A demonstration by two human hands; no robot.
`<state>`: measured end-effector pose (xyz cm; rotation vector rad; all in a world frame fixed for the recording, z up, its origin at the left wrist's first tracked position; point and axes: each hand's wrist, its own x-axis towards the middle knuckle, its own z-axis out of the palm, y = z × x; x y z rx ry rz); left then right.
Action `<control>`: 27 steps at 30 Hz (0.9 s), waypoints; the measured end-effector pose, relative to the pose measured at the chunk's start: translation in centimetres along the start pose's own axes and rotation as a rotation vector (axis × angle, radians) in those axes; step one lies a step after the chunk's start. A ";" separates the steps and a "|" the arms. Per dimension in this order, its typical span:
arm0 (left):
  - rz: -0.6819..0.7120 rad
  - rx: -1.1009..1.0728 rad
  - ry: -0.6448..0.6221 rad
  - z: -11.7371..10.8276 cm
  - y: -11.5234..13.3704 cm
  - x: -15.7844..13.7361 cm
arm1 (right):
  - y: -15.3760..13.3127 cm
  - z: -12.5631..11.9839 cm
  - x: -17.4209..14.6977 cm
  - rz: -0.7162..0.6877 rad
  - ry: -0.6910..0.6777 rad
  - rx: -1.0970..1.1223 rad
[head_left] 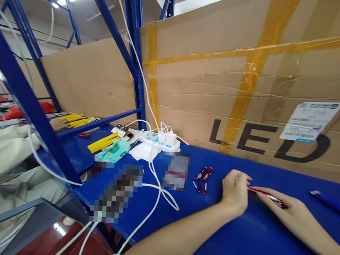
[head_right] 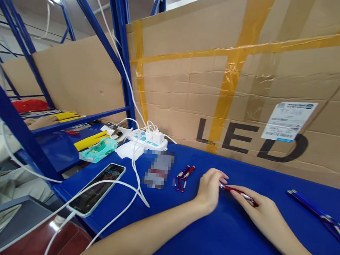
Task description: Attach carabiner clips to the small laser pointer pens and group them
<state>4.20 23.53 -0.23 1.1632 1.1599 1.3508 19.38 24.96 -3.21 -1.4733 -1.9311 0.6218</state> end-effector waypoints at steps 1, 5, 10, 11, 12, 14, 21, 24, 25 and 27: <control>0.007 -0.037 0.009 -0.1 -0.1 0.2 | -0.4 -0.1 -0.2 -0.032 -0.016 0.001; -0.022 -0.112 0.010 -0.3 -0.5 1.0 | -1.7 -0.4 -0.7 -0.100 -0.049 0.025; -0.013 -0.101 -0.063 -0.6 -0.4 1.2 | -2.4 -0.9 -1.2 -0.095 -0.086 0.120; -0.013 -0.105 -0.085 -0.7 -0.2 1.1 | -2.5 -1.0 -1.4 -0.094 -0.091 0.153; -0.025 -0.106 -0.101 -0.8 -0.1 1.1 | -2.6 -1.0 -1.5 -0.097 -0.100 0.185; -0.054 -0.104 -0.126 -0.9 0.0 1.0 | -2.7 -1.2 -1.7 -0.105 -0.119 0.231; 0.069 -0.025 -0.212 -0.9 -1.3 1.2 | -2.0 -1.2 -2.2 -0.136 -0.151 0.301; 0.099 -0.002 -0.236 -0.9 -1.7 1.3 | -1.9 -1.2 -2.2 -0.151 -0.137 0.245; 0.102 -0.003 -0.237 -1.0 -1.7 1.3 | -2.0 -1.2 -2.2 -0.155 -0.127 0.225; 0.105 -0.006 -0.238 -1.0 -1.7 1.3 | -2.2 -1.3 -2.3 -0.162 -0.115 0.213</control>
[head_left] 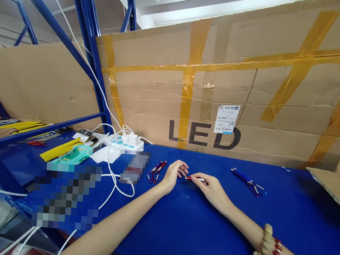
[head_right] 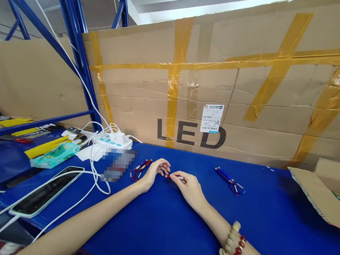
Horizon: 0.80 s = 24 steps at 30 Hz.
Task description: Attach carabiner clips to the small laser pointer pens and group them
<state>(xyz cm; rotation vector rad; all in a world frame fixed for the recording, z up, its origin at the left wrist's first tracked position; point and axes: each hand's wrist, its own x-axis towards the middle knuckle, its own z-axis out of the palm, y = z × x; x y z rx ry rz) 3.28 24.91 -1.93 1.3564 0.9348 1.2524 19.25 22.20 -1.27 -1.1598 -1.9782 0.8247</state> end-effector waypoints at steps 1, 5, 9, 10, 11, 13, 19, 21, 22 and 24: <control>0.000 0.002 0.002 0.0 0.0 0.0 | -0.1 0.0 0.0 -0.005 0.002 0.007; 0.003 0.034 -0.018 0.0 0.0 0.1 | -0.2 0.2 -0.1 -0.011 0.042 -0.005; 0.018 0.070 -0.025 0.2 0.0 0.2 | 0.1 0.2 -0.2 -0.010 0.084 -0.075; 0.023 0.079 -0.028 0.2 0.0 0.2 | 0.2 0.2 -0.2 -0.003 0.091 -0.085; 0.029 0.088 -0.031 0.2 0.1 0.1 | 0.2 0.1 -0.2 0.004 0.097 -0.092; 0.042 0.112 -0.044 0.3 0.2 0.0 | 0.2 0.1 -0.1 0.014 0.104 -0.102; 0.081 0.169 -0.065 0.6 0.7 -0.3 | 0.3 0.1 0.1 0.028 0.104 -0.100; 0.085 0.182 -0.070 0.6 0.8 -0.4 | 0.2 0.1 0.1 0.014 0.100 -0.127; 0.088 0.188 -0.070 0.6 0.9 -0.4 | 0.1 0.1 0.1 0.006 0.099 -0.143; 0.093 0.201 -0.071 0.6 0.9 -0.4 | -0.1 0.0 0.0 0.010 0.092 -0.184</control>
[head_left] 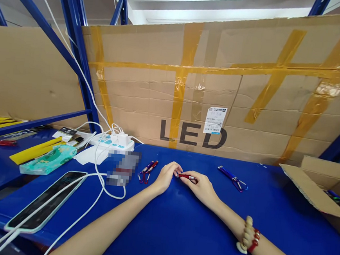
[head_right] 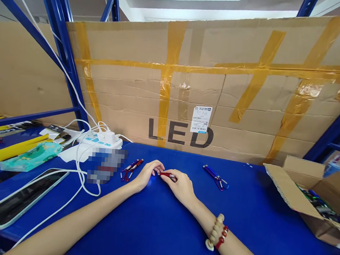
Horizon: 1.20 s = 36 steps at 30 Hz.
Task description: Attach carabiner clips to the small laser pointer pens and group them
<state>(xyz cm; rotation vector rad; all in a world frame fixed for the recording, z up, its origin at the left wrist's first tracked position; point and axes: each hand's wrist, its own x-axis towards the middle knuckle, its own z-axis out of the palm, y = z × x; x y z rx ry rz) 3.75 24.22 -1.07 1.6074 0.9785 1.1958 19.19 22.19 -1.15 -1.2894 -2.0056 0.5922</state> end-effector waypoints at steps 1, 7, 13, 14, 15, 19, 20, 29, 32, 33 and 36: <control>0.002 0.009 -0.001 0.0 0.0 0.0 | -0.1 -0.1 0.0 0.014 -0.006 -0.024; 0.004 0.053 -0.013 -0.2 0.0 -0.1 | -0.7 -0.4 -0.4 0.059 -0.039 -0.122; 0.002 0.084 -0.006 -0.2 -0.2 0.2 | -0.5 -0.3 -0.4 0.023 -0.055 -0.200; 0.002 0.083 0.007 -0.3 -0.2 0.2 | -0.4 -0.3 -0.4 0.036 -0.058 -0.205; 0.005 0.084 0.024 -0.4 -0.3 0.2 | -0.4 -0.4 -0.4 0.048 -0.067 -0.206; 0.014 0.103 0.147 -0.7 -0.2 0.3 | -0.4 -0.6 -0.4 0.075 -0.096 -0.182; 0.009 0.104 0.178 -0.8 -0.2 0.3 | -0.5 -0.7 -0.4 0.077 -0.099 -0.174; -0.056 0.130 0.187 -0.4 0.0 0.3 | -1.2 -0.9 -0.6 0.027 -0.081 -0.118; -0.069 0.130 0.164 -0.5 0.1 0.3 | -1.2 -1.0 -0.5 0.054 -0.078 -0.116; -0.065 0.130 0.157 -0.5 0.2 0.2 | -1.2 -1.0 -0.5 0.066 -0.077 -0.120; -0.029 0.144 0.157 -0.6 0.1 0.2 | -0.8 -1.2 -0.4 0.108 -0.059 -0.175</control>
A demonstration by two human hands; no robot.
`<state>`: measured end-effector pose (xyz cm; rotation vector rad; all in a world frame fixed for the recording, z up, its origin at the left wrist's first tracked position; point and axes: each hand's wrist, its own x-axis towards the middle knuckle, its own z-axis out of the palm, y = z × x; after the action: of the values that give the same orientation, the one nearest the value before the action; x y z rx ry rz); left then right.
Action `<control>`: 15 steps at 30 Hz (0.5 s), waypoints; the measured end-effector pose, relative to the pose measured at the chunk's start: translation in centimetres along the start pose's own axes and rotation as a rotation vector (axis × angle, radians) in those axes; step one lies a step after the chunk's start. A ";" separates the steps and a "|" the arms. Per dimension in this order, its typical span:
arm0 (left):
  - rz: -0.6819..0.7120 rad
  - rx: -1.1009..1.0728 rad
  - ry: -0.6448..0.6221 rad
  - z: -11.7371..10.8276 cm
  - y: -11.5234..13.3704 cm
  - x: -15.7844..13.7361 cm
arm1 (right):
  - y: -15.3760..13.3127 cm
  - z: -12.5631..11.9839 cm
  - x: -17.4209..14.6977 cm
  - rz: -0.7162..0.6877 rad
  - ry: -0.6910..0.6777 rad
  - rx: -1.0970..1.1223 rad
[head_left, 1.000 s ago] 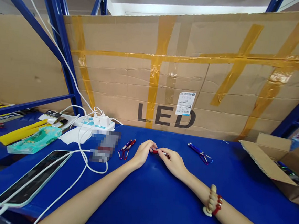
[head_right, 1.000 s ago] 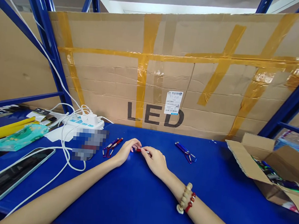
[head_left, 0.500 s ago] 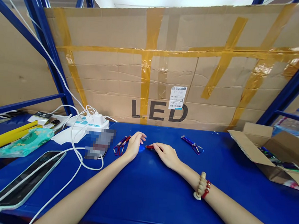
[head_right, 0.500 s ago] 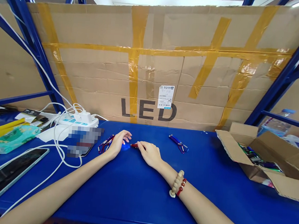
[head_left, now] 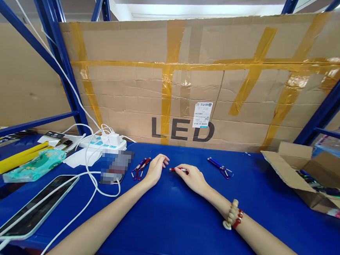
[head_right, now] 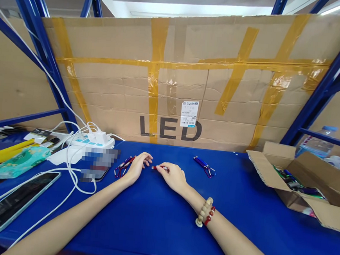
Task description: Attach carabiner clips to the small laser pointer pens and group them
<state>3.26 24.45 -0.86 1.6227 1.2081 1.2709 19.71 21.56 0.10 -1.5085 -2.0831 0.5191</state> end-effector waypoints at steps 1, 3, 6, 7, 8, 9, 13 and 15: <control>0.024 0.018 0.004 0.0 0.0 -0.1 | 0.3 -0.1 0.1 0.015 0.024 -0.045; 0.084 0.083 0.015 -0.1 -0.1 -0.3 | 1.0 -0.7 0.5 0.046 0.097 -0.189; 0.252 0.253 0.009 -0.5 0.2 -0.9 | 2.5 -2.1 1.0 0.084 0.193 -0.393; 0.333 0.327 -0.006 -0.6 0.5 -1.1 | 3.0 -2.8 1.1 0.111 0.212 -0.428; 0.424 0.404 -0.027 -0.8 0.9 -1.3 | 3.5 -3.4 1.2 0.145 0.223 -0.457; 0.517 0.486 -0.052 -0.9 1.5 -1.6 | 3.9 -4.0 1.2 0.187 0.226 -0.479; 0.840 0.671 -0.152 -0.6 4.7 -3.6 | 5.3 -5.9 0.6 0.328 0.241 -0.485; 0.940 0.622 -0.107 -0.3 6.5 -6.0 | 5.5 -6.3 0.1 0.364 0.262 -0.483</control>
<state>4.06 16.85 3.57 2.8863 0.8002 1.3522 27.63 23.39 1.93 -2.1204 -1.8113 -0.0756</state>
